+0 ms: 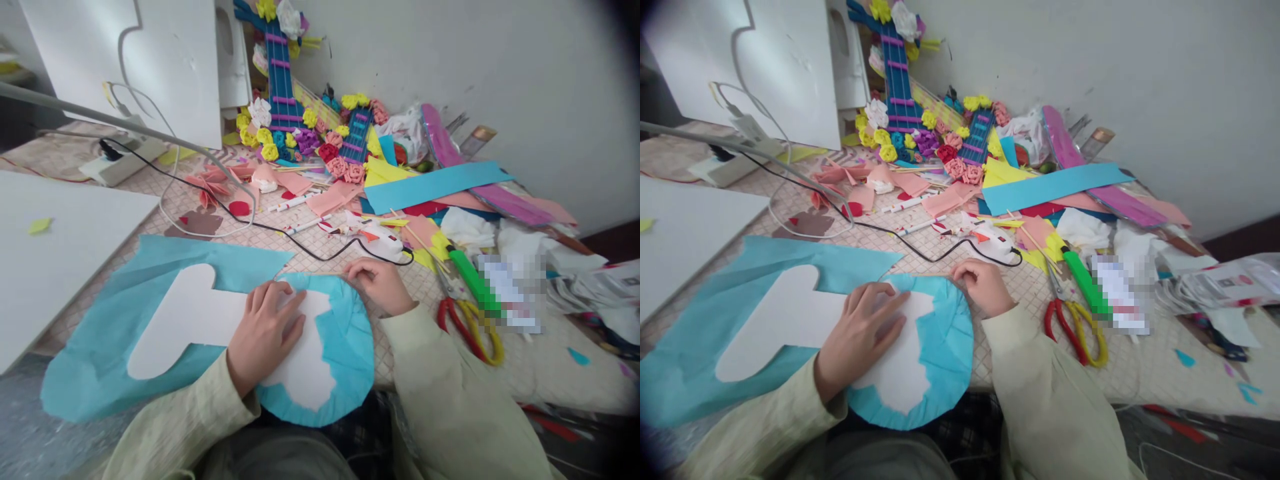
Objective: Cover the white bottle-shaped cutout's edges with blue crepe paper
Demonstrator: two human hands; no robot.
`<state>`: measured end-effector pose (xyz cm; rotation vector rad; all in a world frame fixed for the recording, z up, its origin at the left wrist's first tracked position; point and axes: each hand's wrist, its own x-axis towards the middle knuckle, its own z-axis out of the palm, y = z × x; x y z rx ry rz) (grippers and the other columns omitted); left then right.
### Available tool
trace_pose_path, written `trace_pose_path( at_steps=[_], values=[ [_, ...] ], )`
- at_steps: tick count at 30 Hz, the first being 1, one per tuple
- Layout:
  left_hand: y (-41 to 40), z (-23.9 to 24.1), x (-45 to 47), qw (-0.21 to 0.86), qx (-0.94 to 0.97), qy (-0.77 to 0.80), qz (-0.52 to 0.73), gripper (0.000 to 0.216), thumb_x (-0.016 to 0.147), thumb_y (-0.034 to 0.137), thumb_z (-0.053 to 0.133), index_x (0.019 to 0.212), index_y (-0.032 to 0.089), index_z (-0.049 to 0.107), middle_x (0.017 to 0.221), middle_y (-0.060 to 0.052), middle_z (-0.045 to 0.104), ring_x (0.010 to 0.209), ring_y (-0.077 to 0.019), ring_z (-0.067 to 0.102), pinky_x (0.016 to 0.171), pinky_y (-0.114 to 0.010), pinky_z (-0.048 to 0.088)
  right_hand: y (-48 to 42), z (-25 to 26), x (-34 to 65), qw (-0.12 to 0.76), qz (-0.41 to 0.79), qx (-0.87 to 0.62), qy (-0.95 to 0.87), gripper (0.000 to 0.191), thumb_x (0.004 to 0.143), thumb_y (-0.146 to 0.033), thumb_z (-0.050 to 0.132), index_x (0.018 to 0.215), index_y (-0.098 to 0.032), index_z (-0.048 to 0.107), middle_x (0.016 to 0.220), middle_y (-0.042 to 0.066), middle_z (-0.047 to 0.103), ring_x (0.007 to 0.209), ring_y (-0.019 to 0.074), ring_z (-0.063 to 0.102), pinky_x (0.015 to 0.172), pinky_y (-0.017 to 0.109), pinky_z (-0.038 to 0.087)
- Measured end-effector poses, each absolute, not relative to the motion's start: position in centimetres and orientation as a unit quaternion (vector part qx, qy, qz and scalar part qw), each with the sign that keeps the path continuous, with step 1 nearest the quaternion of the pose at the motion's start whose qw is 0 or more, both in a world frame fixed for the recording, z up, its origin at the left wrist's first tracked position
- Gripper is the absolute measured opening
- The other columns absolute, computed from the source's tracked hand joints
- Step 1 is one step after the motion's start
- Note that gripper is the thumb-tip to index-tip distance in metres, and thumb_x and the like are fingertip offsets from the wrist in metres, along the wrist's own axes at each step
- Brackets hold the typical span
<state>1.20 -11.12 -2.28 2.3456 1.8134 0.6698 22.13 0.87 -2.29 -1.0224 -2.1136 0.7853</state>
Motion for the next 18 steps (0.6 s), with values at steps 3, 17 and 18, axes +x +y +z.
trace_pose_path(
  at_steps=[3,17,18],
  values=[
    [-11.12,-2.3,1.19,0.052,0.77,0.595,0.222,0.032,0.082,0.024,0.047,0.114,0.022,0.053,0.107,-0.008,0.046,0.103,-0.0257,0.039,0.089,-0.045,0.037,0.63,-2.53,22.35,0.345,0.255,-0.404,-0.808,0.028,0.065,0.003,0.04,0.062,-0.018,0.059,0.078,0.003,0.067,0.077,0.0148,0.061,0.074,0.029,0.047],
    [-11.15,-2.34,1.15,0.061,0.773,0.592,0.22,0.033,0.082,0.024,0.047,0.115,0.022,0.052,0.107,-0.009,0.046,0.104,-0.0262,0.039,0.089,-0.046,0.038,-0.04,-2.8,22.16,0.333,0.263,-0.397,-0.814,0.028,0.066,0.003,0.043,0.061,-0.019,0.059,0.077,0.001,0.067,0.076,0.0141,0.061,0.071,0.029,0.048],
    [-11.16,-2.34,1.15,0.062,0.773,0.592,0.22,0.034,0.082,0.024,0.047,0.115,0.022,0.052,0.107,-0.009,0.046,0.104,-0.0261,0.039,0.09,-0.046,0.038,-0.08,-2.79,22.17,0.333,0.266,-0.395,-0.814,0.027,0.066,0.003,0.044,0.061,-0.019,0.059,0.077,0.001,0.067,0.076,0.014,0.061,0.071,0.029,0.048]
  ],
)
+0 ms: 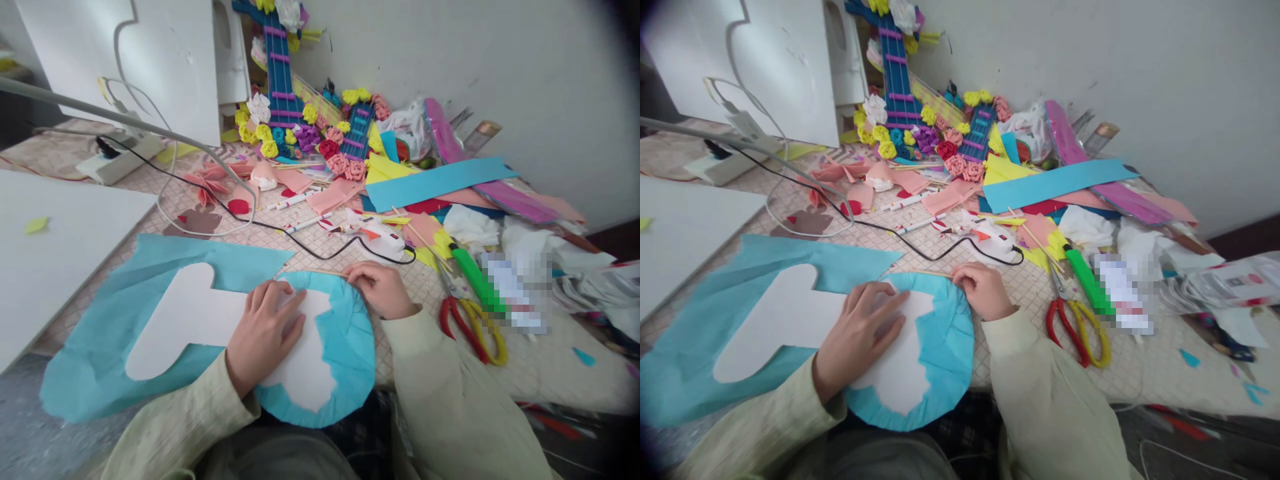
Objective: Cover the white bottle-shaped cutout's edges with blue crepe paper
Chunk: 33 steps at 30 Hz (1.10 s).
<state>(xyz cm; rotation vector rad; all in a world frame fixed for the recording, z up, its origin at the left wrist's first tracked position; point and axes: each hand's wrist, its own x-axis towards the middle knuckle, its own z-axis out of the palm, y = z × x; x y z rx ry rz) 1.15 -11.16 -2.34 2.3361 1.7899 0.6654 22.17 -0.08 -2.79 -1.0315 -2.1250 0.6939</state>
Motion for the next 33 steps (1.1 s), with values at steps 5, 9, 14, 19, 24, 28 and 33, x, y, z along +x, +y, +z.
trace_pose_path(
  at_steps=[5,9,14,19,24,28,33],
  values=[
    [-11.16,-2.22,1.14,0.062,0.771,0.592,0.226,0.033,0.082,0.024,0.047,0.114,0.022,0.053,0.106,-0.008,0.046,0.103,-0.0258,0.04,0.089,-0.045,0.038,-0.08,-2.85,22.36,0.342,0.263,-0.38,-0.818,0.028,0.065,0.005,0.045,0.059,-0.019,0.058,0.076,0.0,0.068,0.074,0.0131,0.061,0.07,0.027,0.048],
    [-11.13,-2.25,1.13,0.06,0.772,0.593,0.223,0.033,0.082,0.024,0.047,0.114,0.022,0.053,0.107,-0.009,0.046,0.103,-0.0257,0.039,0.09,-0.045,0.038,-0.04,-2.93,22.46,0.352,0.246,-0.349,-0.833,0.028,0.067,0.004,0.047,0.058,-0.02,0.058,0.074,0.0,0.068,0.074,0.0134,0.061,0.071,0.029,0.048],
    [-11.11,-2.35,1.15,0.06,0.773,0.592,0.222,0.033,0.082,0.024,0.047,0.114,0.022,0.053,0.106,-0.008,0.046,0.104,-0.0256,0.039,0.089,-0.045,0.038,-0.09,-2.82,22.26,0.372,0.21,-0.33,-0.842,0.028,0.068,0.004,0.046,0.06,-0.019,0.059,0.074,0.001,0.068,0.074,0.0135,0.06,0.071,0.03,0.048],
    [-11.04,-2.22,1.18,0.059,0.773,0.591,0.223,0.033,0.082,0.023,0.047,0.114,0.022,0.053,0.106,-0.009,0.046,0.103,-0.0257,0.039,0.089,-0.046,0.038,-0.19,-2.54,22.41,0.351,0.244,-0.327,-0.843,0.029,0.067,0.004,0.044,0.058,-0.02,0.058,0.074,0.0,0.068,0.075,0.0139,0.061,0.071,0.03,0.049],
    [-11.14,-2.35,1.09,0.061,0.773,0.584,0.239,0.032,0.082,0.022,0.048,0.114,0.024,0.053,0.104,-0.008,0.048,0.104,-0.0257,0.039,0.089,-0.046,0.039,-0.23,-2.38,22.45,0.356,0.254,-0.338,-0.833,0.029,0.068,0.002,0.044,0.059,-0.021,0.059,0.074,0.0,0.068,0.075,0.0142,0.061,0.072,0.031,0.049],
    [-11.22,-2.57,0.99,0.063,0.771,0.577,0.264,0.028,0.082,0.023,0.05,0.109,0.023,0.057,0.103,-0.008,0.048,0.102,-0.0244,0.04,0.089,-0.044,0.039,-0.23,-2.37,22.55,0.346,0.261,-0.329,-0.839,0.029,0.067,0.003,0.043,0.057,-0.02,0.058,0.074,0.001,0.068,0.075,0.0139,0.061,0.072,0.031,0.049],
    [-11.31,-2.68,0.99,0.061,0.764,0.575,0.287,0.024,0.082,0.024,0.051,0.105,0.023,0.058,0.102,-0.007,0.048,0.102,-0.0232,0.041,0.089,-0.042,0.039,-0.28,-2.38,22.82,0.353,0.269,-0.332,-0.832,0.028,0.068,0.002,0.044,0.061,-0.02,0.059,0.076,0.001,0.068,0.077,0.0138,0.061,0.073,0.031,0.049]
  ],
)
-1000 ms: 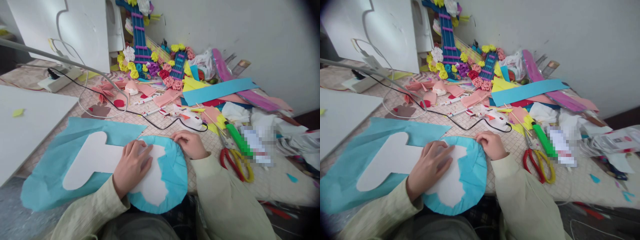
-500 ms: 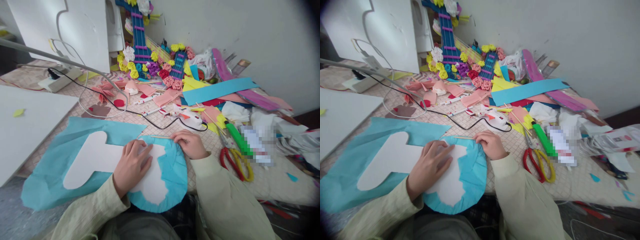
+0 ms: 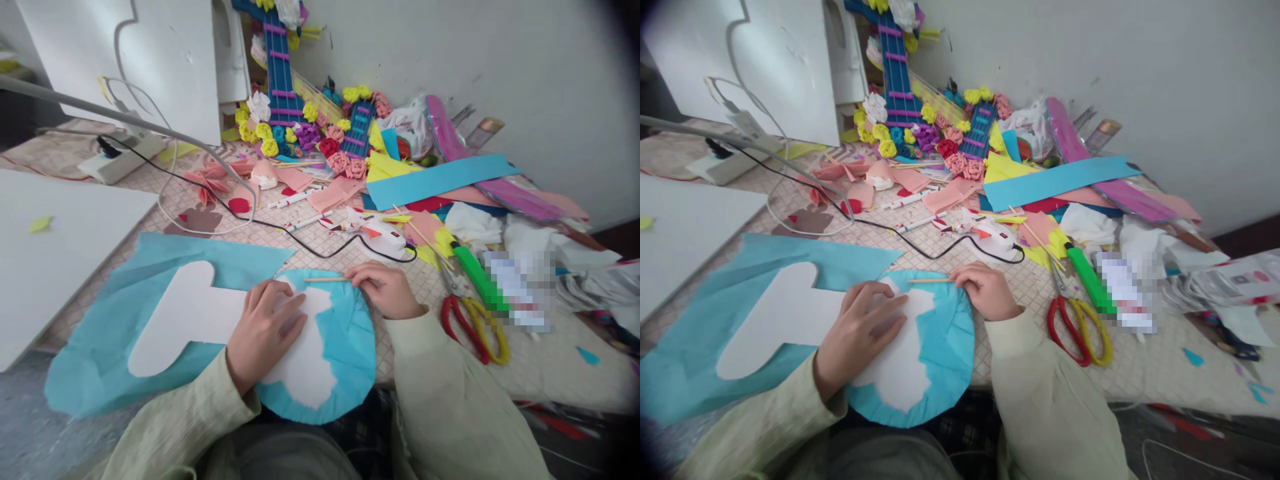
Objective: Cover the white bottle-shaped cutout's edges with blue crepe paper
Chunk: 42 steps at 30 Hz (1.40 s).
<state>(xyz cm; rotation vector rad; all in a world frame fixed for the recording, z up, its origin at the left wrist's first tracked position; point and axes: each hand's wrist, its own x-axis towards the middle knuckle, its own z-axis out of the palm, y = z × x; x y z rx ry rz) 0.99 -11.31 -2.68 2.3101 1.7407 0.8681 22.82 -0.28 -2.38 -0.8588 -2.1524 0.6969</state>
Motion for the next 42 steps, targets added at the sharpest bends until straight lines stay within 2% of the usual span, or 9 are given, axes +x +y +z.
trace_pose_path(
  at_steps=[5,11,21,32,37,42],
  values=[
    [-11.4,-2.6,1.1,0.062,0.755,0.589,0.282,0.021,0.081,0.025,0.052,0.101,0.021,0.058,0.104,-0.008,0.047,0.102,-0.0239,0.041,0.09,-0.043,0.039,-0.2,-2.5,23.0,0.35,0.262,-0.333,-0.835,0.029,0.067,0.002,0.043,0.059,-0.02,0.059,0.076,0.001,0.068,0.076,0.0141,0.061,0.073,0.032,0.049],
    [-11.3,-2.6,1.1,0.049,0.758,0.6,0.25,0.039,0.081,0.027,0.051,0.12,0.02,0.048,0.111,-0.011,0.045,0.104,-0.0265,0.039,0.089,-0.047,0.04,-0.2,-2.2,22.8,0.357,0.269,-0.335,-0.83,0.028,0.066,0.001,0.044,0.059,-0.02,0.059,0.075,0.001,0.068,0.075,0.0142,0.061,0.073,0.031,0.049],
    [-11.2,-2.5,1.2,0.047,0.762,0.598,0.244,0.031,0.081,0.027,0.051,0.111,0.022,0.056,0.11,-0.01,0.045,0.104,-0.0265,0.04,0.087,-0.046,0.04,0.0,-2.7,22.8,0.35,0.282,-0.349,-0.823,0.028,0.067,0.002,0.044,0.059,-0.02,0.06,0.075,0.0,0.068,0.076,0.0137,0.061,0.074,0.03,0.048],
    [-11.3,-2.5,1.2,0.035,0.765,0.591,0.255,0.03,0.081,0.026,0.051,0.11,0.022,0.056,0.109,-0.009,0.046,0.103,-0.0263,0.04,0.086,-0.046,0.041,-2.5,-1.6,25.9,0.367,0.206,-0.408,-0.81,0.024,0.07,-0.002,0.048,0.065,-0.021,0.06,0.079,0.001,0.068,0.078,0.0153,0.061,0.073,0.032,0.048],
    [-11.2,-2.5,1.2,0.041,0.764,0.593,0.25,0.03,0.081,0.026,0.051,0.11,0.022,0.056,0.109,-0.009,0.046,0.103,-0.0263,0.039,0.087,-0.047,0.041,-5.0,-1.7,27.6,0.333,0.206,-0.409,-0.825,0.024,0.072,-0.002,0.047,0.066,-0.021,0.06,0.078,0.0,0.068,0.076,0.0152,0.061,0.071,0.032,0.049],
    [-11.2,-2.4,1.3,0.046,0.764,0.595,0.244,0.03,0.081,0.028,0.051,0.11,0.021,0.056,0.109,-0.009,0.046,0.104,-0.0262,0.039,0.089,-0.046,0.04,-5.7,-1.8,27.1,0.366,0.21,-0.43,-0.798,0.024,0.074,-0.003,0.046,0.068,-0.021,0.06,0.08,0.001,0.068,0.079,0.0162,0.061,0.073,0.034,0.049]
  ],
)
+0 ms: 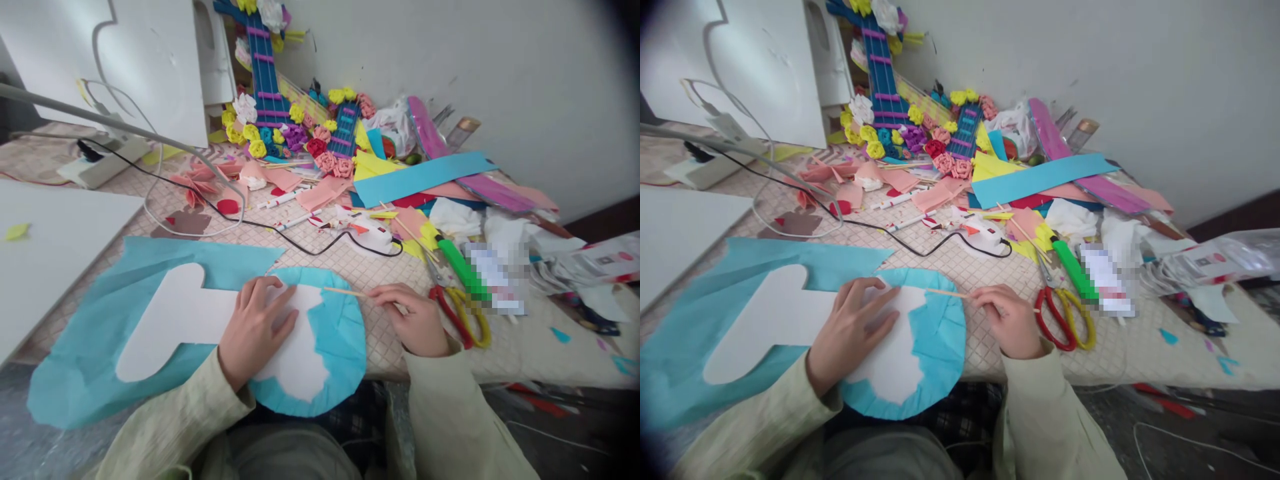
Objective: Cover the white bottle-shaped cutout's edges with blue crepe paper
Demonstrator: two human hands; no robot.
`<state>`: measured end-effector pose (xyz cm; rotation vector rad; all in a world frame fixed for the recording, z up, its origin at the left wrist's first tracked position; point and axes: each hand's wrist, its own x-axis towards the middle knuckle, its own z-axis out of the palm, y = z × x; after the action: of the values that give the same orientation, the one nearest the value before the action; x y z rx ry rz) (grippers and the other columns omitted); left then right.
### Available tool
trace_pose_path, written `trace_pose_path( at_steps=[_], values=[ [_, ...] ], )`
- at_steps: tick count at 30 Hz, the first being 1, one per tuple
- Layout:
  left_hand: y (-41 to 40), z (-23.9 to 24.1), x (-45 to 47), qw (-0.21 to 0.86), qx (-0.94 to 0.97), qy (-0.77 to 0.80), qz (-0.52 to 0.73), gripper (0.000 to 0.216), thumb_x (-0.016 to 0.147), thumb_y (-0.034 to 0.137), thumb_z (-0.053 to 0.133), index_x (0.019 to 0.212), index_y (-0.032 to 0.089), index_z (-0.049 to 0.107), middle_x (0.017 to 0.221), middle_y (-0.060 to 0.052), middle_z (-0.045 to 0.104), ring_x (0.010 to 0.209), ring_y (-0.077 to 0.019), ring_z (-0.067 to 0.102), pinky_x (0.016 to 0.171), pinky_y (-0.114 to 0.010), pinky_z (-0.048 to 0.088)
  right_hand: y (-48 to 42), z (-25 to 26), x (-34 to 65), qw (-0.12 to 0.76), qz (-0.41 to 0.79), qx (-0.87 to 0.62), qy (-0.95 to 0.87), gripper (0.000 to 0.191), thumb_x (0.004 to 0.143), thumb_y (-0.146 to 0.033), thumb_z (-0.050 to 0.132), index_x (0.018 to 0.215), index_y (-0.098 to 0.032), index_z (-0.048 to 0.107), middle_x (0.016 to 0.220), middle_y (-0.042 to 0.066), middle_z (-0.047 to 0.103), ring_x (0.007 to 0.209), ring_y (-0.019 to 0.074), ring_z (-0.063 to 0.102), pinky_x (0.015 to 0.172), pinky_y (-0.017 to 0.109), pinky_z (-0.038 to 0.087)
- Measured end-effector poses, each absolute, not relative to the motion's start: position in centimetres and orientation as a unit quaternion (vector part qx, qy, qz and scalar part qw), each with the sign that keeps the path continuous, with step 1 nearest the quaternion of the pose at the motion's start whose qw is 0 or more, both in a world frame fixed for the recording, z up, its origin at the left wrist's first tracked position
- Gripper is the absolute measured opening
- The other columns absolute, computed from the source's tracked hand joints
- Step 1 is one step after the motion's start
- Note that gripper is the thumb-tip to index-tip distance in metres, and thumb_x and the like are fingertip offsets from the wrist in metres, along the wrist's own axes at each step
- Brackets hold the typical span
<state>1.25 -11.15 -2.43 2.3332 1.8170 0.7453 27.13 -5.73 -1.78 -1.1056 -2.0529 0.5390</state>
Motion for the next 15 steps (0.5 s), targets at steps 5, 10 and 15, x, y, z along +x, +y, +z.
trace_pose_path(
  at_steps=[5,10,15],
  values=[
    [-11.19,-2.47,1.2,0.044,0.764,0.596,0.244,0.031,0.082,0.027,0.05,0.111,0.02,0.056,0.108,-0.01,0.046,0.104,-0.0259,0.04,0.089,-0.045,0.04,-5.86,-1.98,26.54,0.349,0.217,-0.412,-0.813,0.027,0.071,0.001,0.045,0.065,-0.021,0.059,0.078,0.0,0.068,0.076,0.0159,0.061,0.071,0.033,0.049],
    [-11.17,-2.51,1.13,0.043,0.765,0.594,0.245,0.031,0.082,0.028,0.05,0.111,0.02,0.056,0.108,-0.01,0.046,0.103,-0.0258,0.04,0.09,-0.044,0.039,-6.35,-2.29,26.63,0.365,0.218,-0.439,-0.792,0.026,0.072,0.0,0.045,0.067,-0.021,0.06,0.079,0.001,0.068,0.078,0.0158,0.061,0.072,0.033,0.049],
    [-11.07,-2.62,1.15,0.043,0.765,0.596,0.241,0.031,0.082,0.028,0.05,0.111,0.02,0.056,0.108,-0.009,0.046,0.103,-0.0256,0.04,0.09,-0.044,0.038,-6.42,-2.69,26.48,0.358,0.198,-0.452,-0.792,0.027,0.072,0.0,0.044,0.067,-0.021,0.06,0.081,0.001,0.067,0.079,0.0154,0.06,0.073,0.033,0.049]
  ],
)
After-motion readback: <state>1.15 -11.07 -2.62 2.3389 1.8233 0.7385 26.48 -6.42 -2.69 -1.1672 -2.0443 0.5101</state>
